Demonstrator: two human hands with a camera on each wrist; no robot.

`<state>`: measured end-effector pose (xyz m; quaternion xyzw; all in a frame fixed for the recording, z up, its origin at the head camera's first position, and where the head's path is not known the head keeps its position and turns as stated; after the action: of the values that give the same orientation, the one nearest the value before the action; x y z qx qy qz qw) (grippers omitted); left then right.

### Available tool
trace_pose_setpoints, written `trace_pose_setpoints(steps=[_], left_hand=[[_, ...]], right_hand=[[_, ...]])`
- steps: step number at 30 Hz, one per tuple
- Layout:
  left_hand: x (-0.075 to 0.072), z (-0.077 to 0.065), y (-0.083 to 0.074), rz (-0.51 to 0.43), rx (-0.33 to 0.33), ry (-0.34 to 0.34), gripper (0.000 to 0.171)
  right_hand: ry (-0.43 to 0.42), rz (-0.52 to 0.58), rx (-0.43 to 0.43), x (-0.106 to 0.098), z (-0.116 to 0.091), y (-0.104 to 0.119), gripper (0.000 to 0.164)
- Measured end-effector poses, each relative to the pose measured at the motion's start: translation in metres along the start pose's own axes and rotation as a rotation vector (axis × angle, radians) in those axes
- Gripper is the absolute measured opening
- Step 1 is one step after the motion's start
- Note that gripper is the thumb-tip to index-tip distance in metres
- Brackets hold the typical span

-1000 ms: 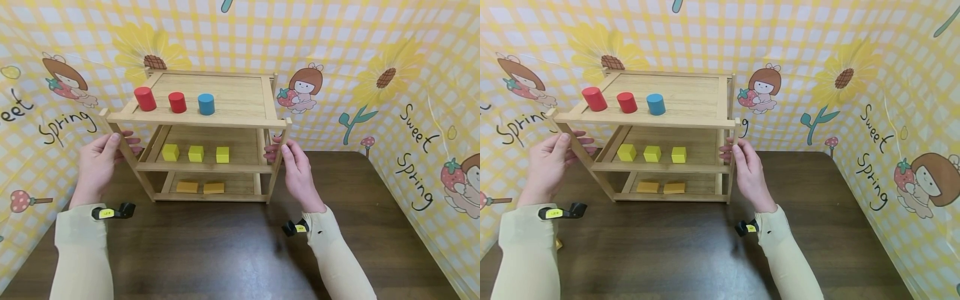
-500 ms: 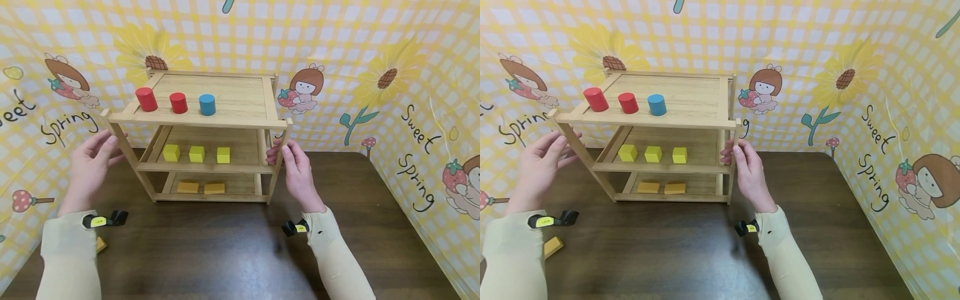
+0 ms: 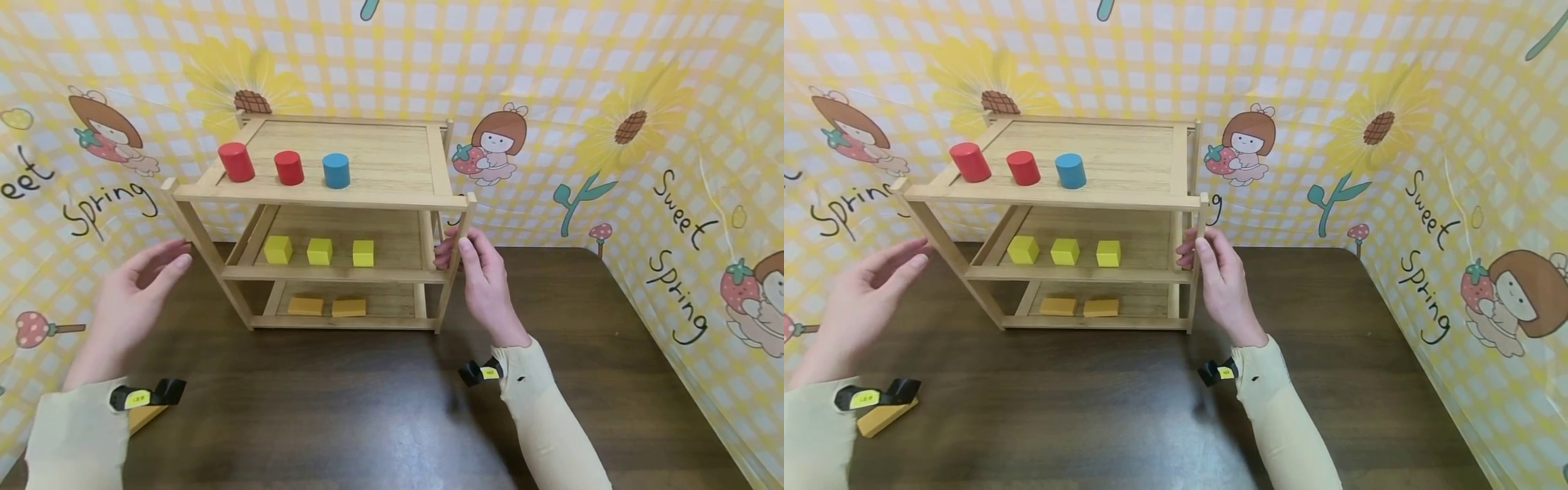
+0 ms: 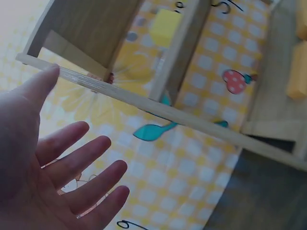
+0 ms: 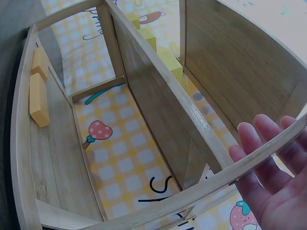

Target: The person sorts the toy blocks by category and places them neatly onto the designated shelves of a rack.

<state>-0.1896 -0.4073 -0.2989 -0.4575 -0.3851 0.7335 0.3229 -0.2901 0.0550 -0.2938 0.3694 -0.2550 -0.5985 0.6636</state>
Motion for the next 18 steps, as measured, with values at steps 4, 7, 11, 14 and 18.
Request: trace_pose_setpoints(steps=[4, 7, 11, 14, 18], left_hand=[[0.001, -0.013, 0.006, 0.149, -0.001, 0.065, 0.055], [0.001, -0.023, 0.015, 0.234, -0.022, 0.122, 0.059], [-0.001, -0.035, 0.027, 0.306, -0.051, 0.177, 0.063], [0.0, -0.044, 0.033, 0.36, -0.036, 0.221, 0.064], [0.002, -0.055, 0.046, 0.44, -0.037, 0.287, 0.07]], right_hand=[[-0.001, 0.001, -0.003, 0.0, 0.0, 0.001, 0.03], [-0.005, -0.004, -0.003, 0.0, 0.0, 0.001, 0.03], [-0.005, -0.006, -0.008, -0.001, 0.001, 0.001, 0.03], [-0.005, -0.004, -0.012, -0.001, 0.001, 0.0, 0.03], [-0.008, 0.0, -0.014, -0.001, 0.002, 0.0, 0.03]])
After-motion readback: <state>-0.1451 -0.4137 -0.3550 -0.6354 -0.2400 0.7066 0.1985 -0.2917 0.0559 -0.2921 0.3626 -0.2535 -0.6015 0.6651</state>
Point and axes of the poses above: each hand's wrist, its own z-axis towards the middle knuckle, its own x-axis out of the palm, y = z × x, the point moved 9 cm from there along z, towards the middle knuckle, and after that the axes turned 6 degrees about -z, right-handed, at the moved point
